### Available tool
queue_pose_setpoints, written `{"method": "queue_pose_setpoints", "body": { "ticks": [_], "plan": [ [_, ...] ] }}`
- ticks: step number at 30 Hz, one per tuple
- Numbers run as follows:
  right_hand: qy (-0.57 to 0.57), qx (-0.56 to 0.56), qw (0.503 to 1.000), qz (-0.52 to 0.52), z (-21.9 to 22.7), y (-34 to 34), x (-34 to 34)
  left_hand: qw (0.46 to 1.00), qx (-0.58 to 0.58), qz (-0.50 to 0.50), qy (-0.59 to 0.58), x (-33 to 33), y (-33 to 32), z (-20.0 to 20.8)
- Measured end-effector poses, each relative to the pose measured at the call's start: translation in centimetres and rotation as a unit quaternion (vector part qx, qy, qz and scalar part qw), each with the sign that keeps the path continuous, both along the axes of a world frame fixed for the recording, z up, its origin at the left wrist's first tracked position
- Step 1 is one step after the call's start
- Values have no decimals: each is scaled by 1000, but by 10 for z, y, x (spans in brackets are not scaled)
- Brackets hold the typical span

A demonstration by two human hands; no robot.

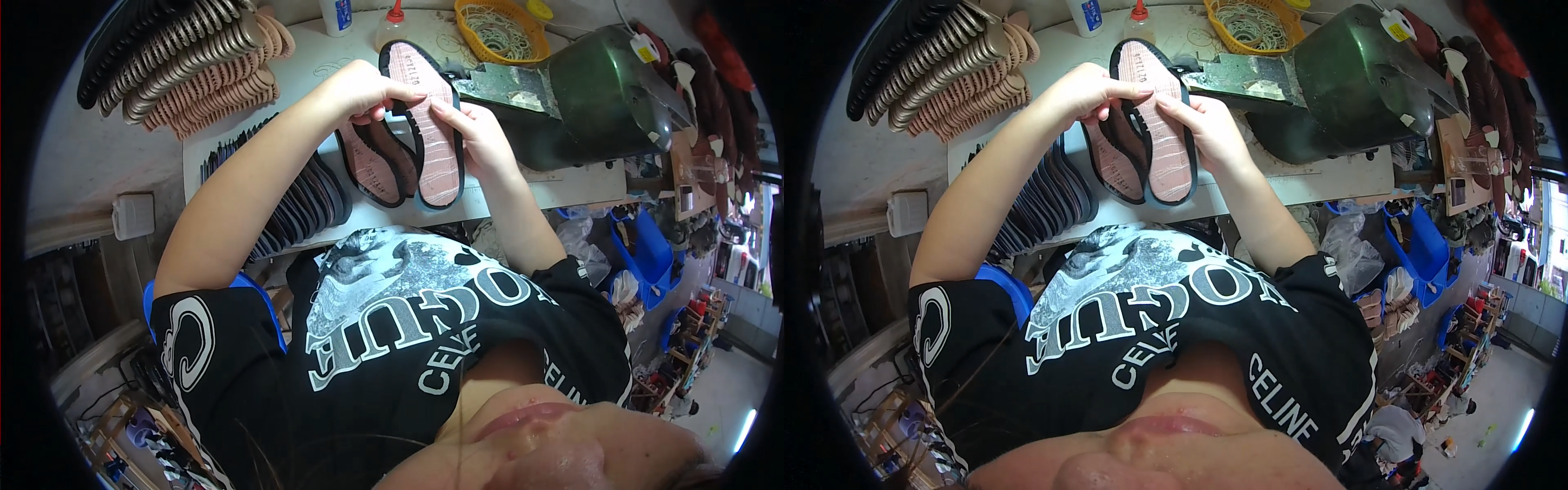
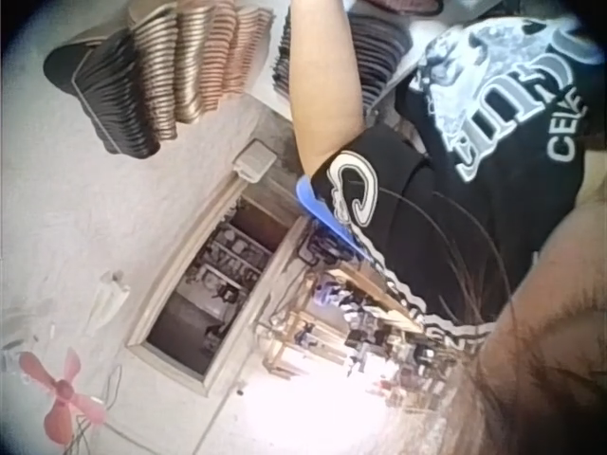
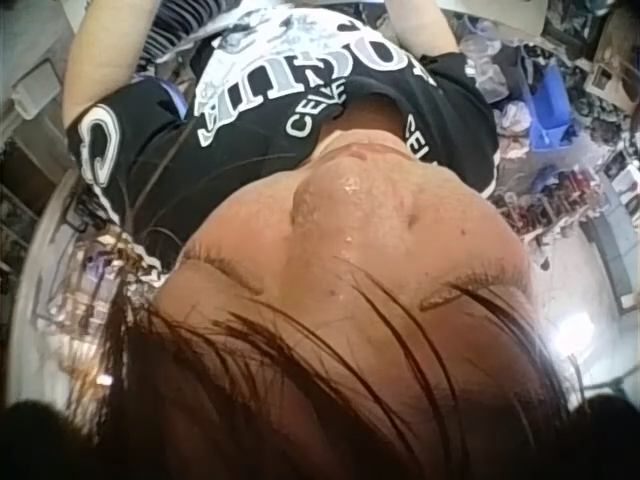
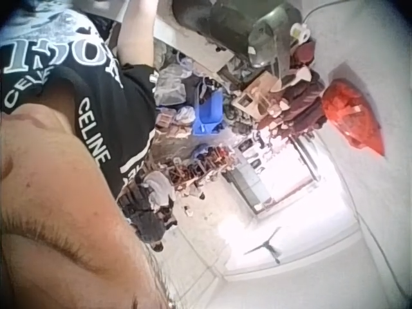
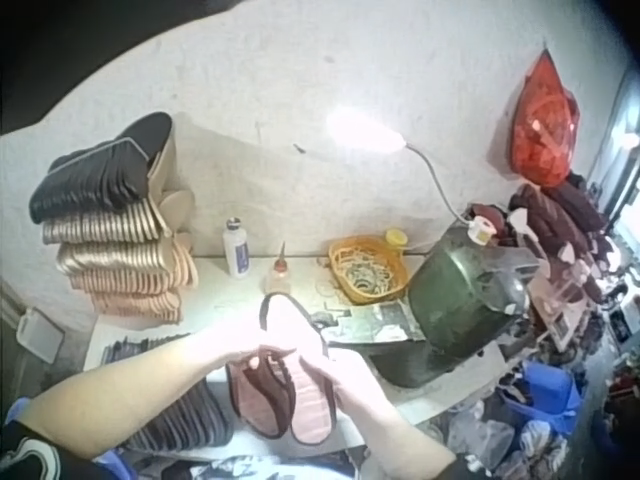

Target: Checking and aligning shoe sole components before stitching or assembly.

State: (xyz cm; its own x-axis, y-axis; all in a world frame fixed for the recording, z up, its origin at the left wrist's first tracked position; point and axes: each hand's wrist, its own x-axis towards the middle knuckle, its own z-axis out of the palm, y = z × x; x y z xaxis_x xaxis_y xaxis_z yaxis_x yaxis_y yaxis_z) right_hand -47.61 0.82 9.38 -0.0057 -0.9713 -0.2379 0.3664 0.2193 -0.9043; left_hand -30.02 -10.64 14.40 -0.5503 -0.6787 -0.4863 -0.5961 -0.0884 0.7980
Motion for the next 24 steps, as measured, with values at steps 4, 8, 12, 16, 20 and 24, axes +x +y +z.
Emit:
{"method": "queue_pose_setpoints", "body": {
  "ticks": [4, 8, 12, 16, 20, 24],
  "plan": [
    [-18, 28, 996, 88, -16, 26, -21, 999, -7, 42, 8, -4, -2, -11],
    [-20, 81, 978, 190, -10, 66, -11, 998, 0, 64, 22, -1, -7, -18],
    [-62, 68, 994, 67, -7, 63, 10, 997, -2, 76, 21, -1, -17, -16],
    [-91, 46, 995, -19, -4, 54, 25, 998, -2, 56, -14, -7, -40, -15],
    [-117, 37, 990, -72, 7, 40, 33, 997, 30, 6, -67, -9, -68, -9],
    [-124, 38, 986, -102, 5, 21, 40, 976, -162, -18, -141, -16, -92, -7]
  ]
}}
